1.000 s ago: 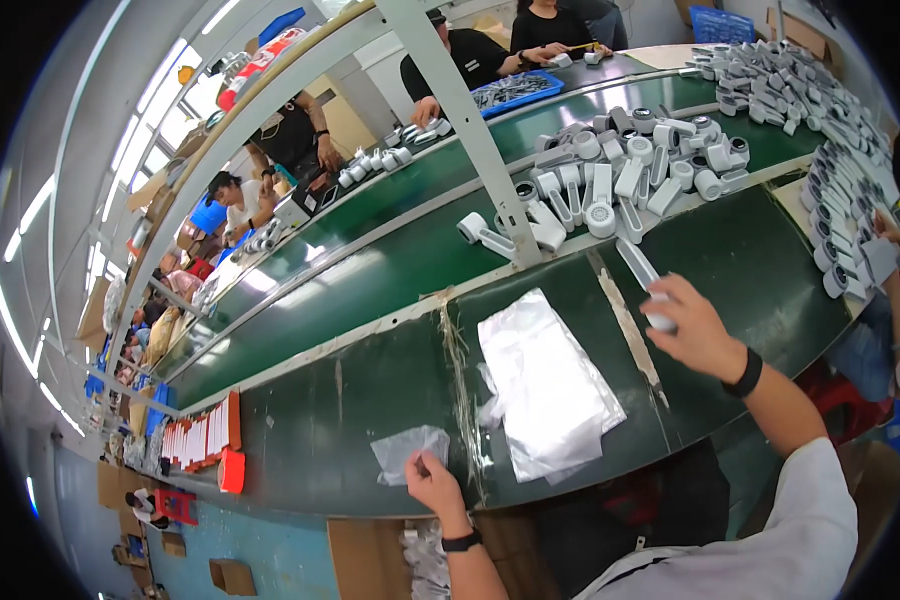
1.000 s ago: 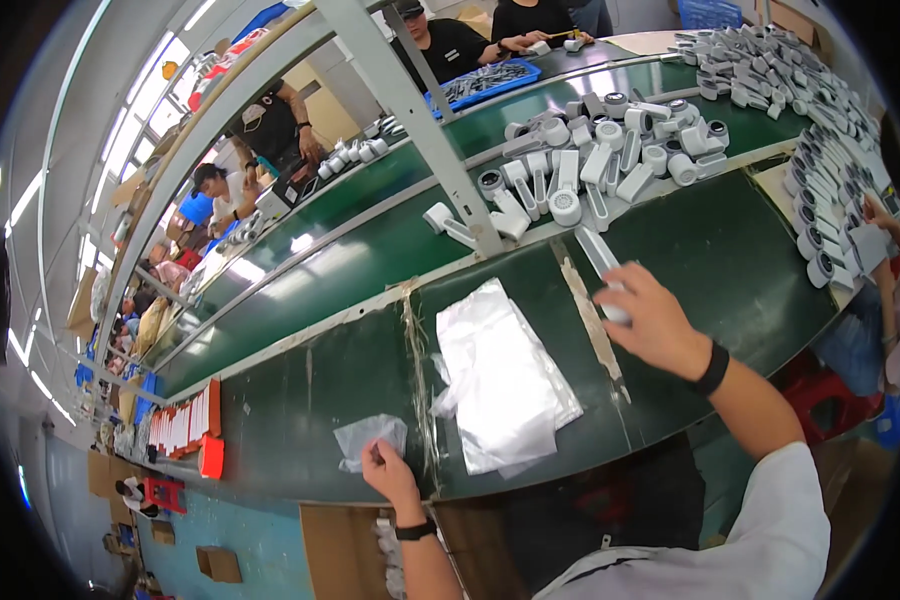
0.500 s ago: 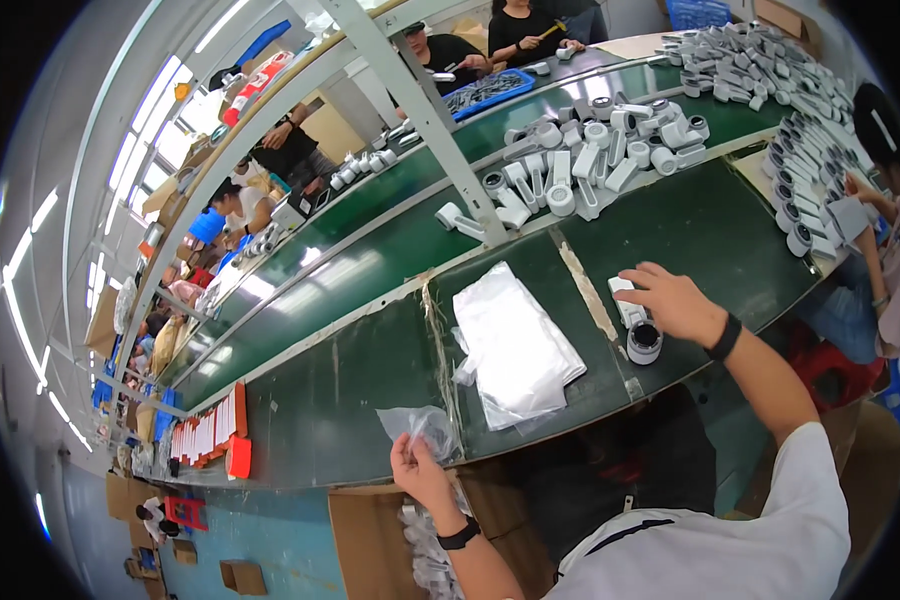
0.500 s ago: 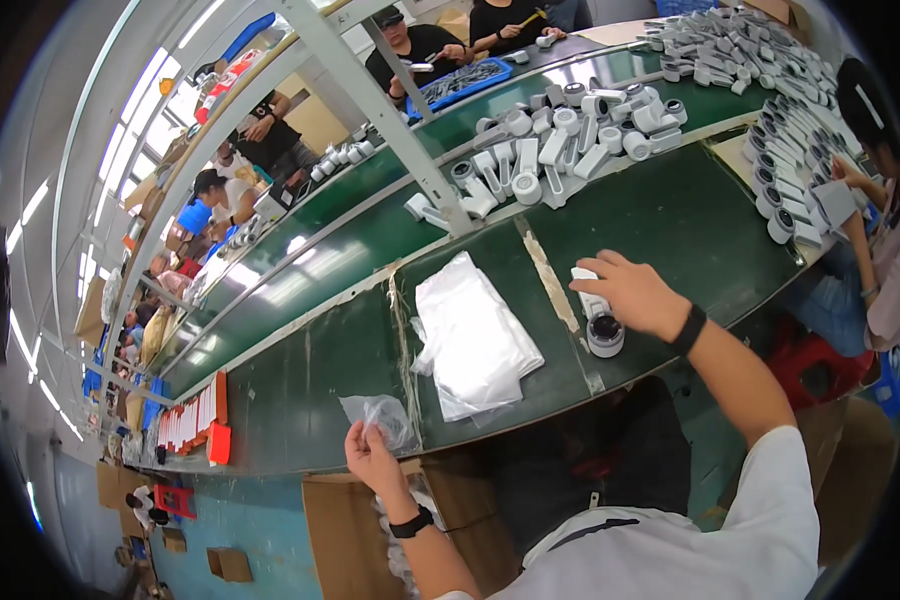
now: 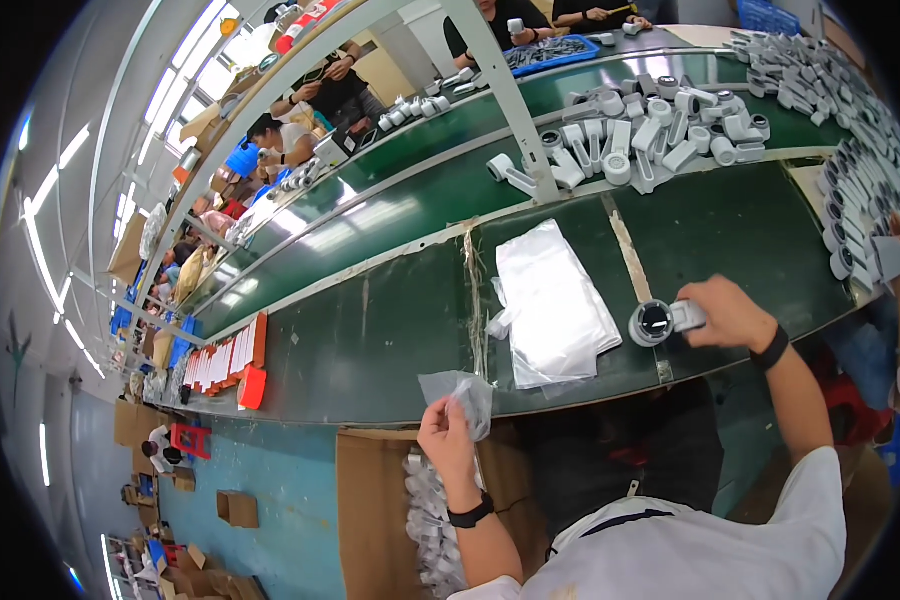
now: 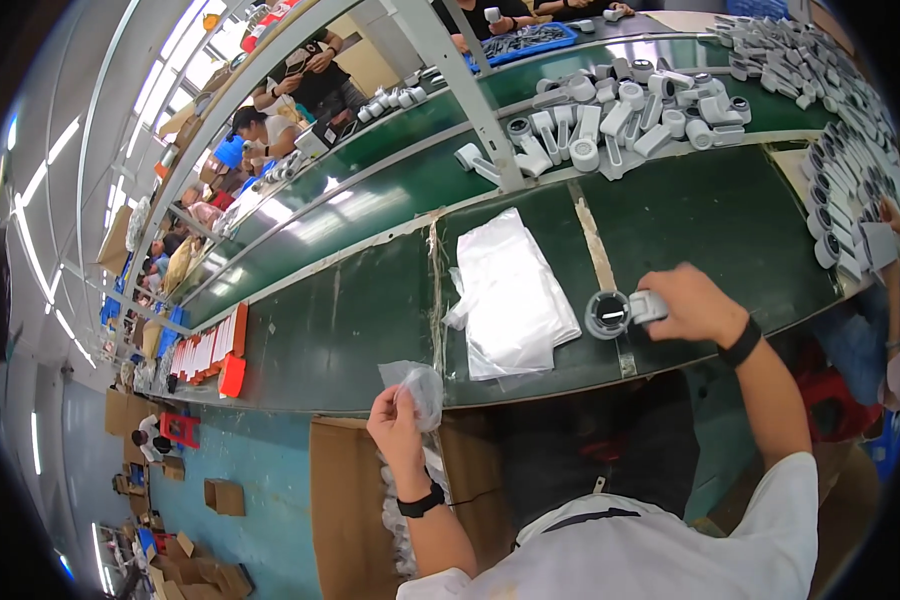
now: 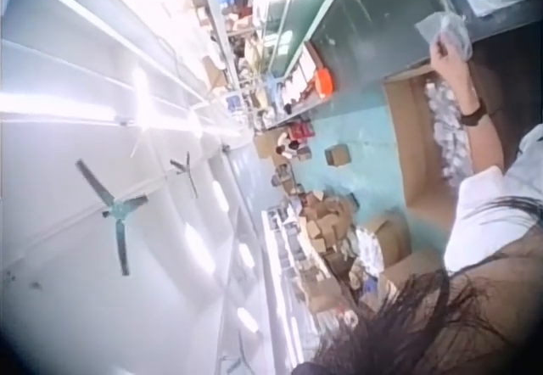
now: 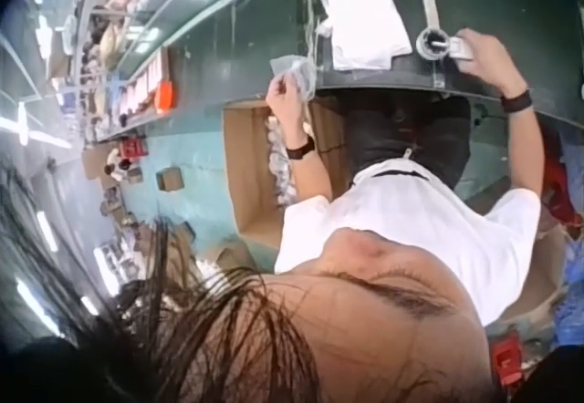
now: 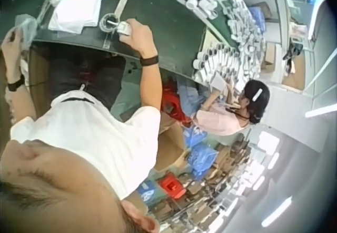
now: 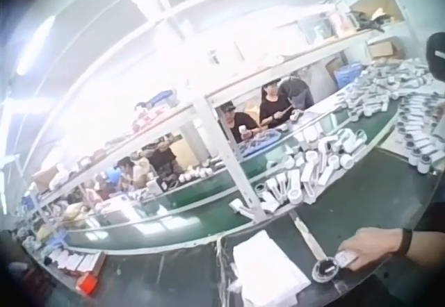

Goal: The person packages handheld fans by hand, picking up a fan, sliding it into a plastic bag, and placing the bagged fan into a cardboard box.

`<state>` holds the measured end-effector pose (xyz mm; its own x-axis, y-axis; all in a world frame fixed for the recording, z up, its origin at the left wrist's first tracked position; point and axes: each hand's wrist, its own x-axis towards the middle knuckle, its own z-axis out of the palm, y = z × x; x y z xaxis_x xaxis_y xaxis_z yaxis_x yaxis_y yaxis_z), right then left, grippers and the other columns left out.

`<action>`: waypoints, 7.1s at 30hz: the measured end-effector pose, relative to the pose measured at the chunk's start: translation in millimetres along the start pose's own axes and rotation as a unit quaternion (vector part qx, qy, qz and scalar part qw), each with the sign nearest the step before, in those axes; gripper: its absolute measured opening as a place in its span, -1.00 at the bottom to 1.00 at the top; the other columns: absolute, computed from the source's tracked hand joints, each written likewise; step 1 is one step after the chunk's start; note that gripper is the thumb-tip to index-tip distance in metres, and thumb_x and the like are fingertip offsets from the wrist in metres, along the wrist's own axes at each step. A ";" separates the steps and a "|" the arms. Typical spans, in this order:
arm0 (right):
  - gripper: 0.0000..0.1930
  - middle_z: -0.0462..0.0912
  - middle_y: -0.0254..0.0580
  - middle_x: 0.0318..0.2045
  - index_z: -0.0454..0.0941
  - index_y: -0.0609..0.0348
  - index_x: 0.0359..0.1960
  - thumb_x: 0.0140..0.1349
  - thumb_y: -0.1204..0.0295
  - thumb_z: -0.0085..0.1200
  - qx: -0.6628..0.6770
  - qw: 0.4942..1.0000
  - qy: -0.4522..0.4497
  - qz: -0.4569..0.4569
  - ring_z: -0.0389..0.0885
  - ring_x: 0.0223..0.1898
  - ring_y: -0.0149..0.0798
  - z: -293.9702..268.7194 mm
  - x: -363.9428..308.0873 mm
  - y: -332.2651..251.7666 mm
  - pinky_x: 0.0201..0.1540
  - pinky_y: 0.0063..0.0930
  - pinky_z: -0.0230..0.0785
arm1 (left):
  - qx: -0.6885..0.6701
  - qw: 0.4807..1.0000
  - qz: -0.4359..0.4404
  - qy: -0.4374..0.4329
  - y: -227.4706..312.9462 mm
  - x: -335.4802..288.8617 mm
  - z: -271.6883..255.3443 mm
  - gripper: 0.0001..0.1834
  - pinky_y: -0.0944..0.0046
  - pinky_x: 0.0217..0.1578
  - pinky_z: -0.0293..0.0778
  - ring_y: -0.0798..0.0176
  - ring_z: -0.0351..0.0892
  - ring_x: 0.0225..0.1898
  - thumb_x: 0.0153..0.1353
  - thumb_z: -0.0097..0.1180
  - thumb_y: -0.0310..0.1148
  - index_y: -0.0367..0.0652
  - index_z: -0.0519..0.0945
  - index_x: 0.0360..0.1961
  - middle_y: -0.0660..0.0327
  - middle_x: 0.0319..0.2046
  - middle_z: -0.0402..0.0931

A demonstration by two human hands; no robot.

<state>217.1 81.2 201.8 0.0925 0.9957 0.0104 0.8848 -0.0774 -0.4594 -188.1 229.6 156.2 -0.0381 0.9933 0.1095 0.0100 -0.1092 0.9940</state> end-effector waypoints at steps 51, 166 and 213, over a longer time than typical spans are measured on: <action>-0.50 0.61 -0.21 -0.13 0.31 0.34 0.24 0.26 0.52 0.08 0.640 0.759 0.087 0.076 0.56 -0.17 -0.45 141.8 24.2 -148.2 -0.10 -0.58 0.40 | 0.118 0.888 0.272 -0.352 41.4 -65.4 48.6 -0.80 0.20 -0.26 0.46 0.03 0.52 -0.29 0.09 0.16 -0.63 -0.27 0.57 -0.22 0.10 -0.33 0.50; -0.66 0.62 -0.31 -0.33 0.48 0.24 -0.18 -0.01 0.56 0.30 0.625 0.733 0.243 0.114 0.56 -0.32 -0.49 108.2 16.6 -125.4 -0.24 -0.53 0.46 | -0.010 0.962 0.001 -0.275 1.7 -41.7 125.0 -0.75 0.47 -0.32 0.38 0.48 0.45 -0.35 0.27 0.19 -0.39 -0.42 0.61 -0.19 0.28 -0.37 0.59; -0.36 0.59 -0.30 -0.37 0.14 0.02 0.40 0.29 0.43 0.04 0.544 0.831 -0.104 0.056 0.47 -0.52 -0.54 86.1 -22.2 -90.6 -0.46 -0.62 0.41 | 0.065 0.945 0.170 -0.271 42.8 -37.9 114.5 -0.90 0.43 -0.38 0.39 0.41 0.47 -0.41 0.17 0.20 -0.53 -0.27 0.66 -0.28 0.16 -0.23 0.49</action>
<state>95.5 70.6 166.7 -0.0355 0.9815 -0.1881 -0.0711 -0.1902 -0.9792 -71.8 191.7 194.0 0.5065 0.7800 0.3675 0.0540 -0.4541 0.8893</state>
